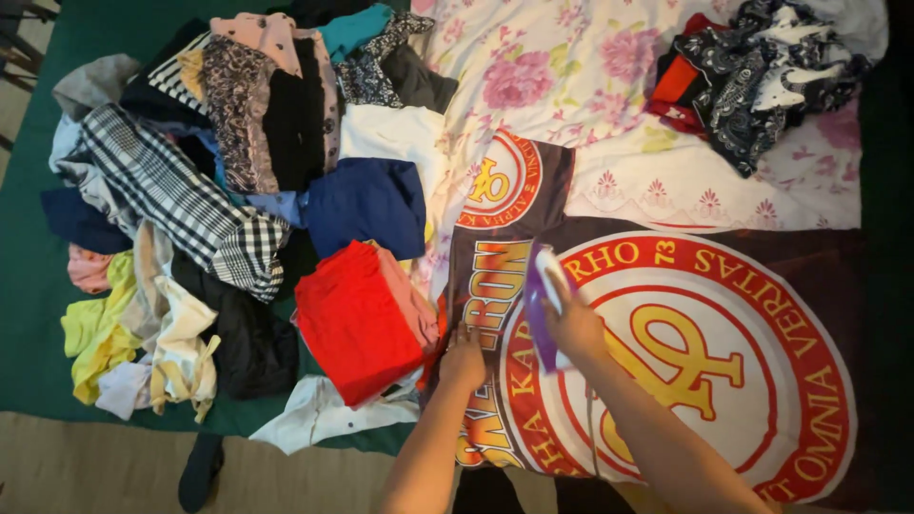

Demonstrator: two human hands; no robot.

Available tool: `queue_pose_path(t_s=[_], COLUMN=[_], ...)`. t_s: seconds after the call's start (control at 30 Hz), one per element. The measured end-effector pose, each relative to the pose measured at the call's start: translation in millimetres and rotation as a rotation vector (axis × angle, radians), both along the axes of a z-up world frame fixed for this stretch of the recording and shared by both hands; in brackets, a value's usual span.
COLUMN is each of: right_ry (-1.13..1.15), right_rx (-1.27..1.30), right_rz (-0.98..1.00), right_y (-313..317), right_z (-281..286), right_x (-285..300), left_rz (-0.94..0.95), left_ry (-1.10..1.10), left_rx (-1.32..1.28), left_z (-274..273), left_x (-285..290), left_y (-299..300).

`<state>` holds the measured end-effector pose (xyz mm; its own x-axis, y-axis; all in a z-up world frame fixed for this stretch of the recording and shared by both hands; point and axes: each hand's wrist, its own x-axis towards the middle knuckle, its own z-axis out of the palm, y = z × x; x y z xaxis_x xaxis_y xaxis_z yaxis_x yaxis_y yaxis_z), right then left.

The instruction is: The person irons a brown t-shirt with a large red and yellow logo using a purple iron on a bed covered with a floral sheet. After ironing, the person folds the t-shirt neatly by hand.

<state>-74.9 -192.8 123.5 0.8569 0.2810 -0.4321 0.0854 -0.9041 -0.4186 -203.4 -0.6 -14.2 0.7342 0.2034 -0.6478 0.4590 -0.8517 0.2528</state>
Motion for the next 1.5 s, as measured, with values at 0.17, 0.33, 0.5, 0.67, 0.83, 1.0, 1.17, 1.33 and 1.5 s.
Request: queue_pose_path(t_s=[0.17,0.33,0.5,0.67,0.83,1.0,1.17,1.33,1.5], right_ry=[0.024,-0.131,-0.111,-0.085,-0.367,-0.043,-0.033,0.013,-0.023], right_rx=[-0.077,0.003,-0.061,0.013,0.033,-0.095,-0.045,-0.048,-0.055], right_rz=[-0.154,0.089,-0.031,-0.07,0.145,0.07,0.021,0.133,0.121], right_y=[6,-25,-47,-48,-92,-111,-115,-135,-150], right_z=[-9,12,-17,4,-26,-24,-27,4,-60], right_x=[0,-43,-22,-1,-52,-13,-10,-60,-35], left_rz=[-0.017,-0.039,-0.057,-0.001,0.003,0.032,0.069,0.092,0.103], left_ry=[0.043,0.092,0.172,0.182,0.16,0.236,0.227,0.207,0.061], left_rx=[0.005,-0.012,0.081,0.065,0.079,0.11,0.122,0.119,0.122], left_z=[21,39,35,46,33,35,38,53,57], left_x=[3,11,17,20,19,24,21,21,9], left_y=[-2,-8,-18,-25,-26,-33,-41,-48,-46])
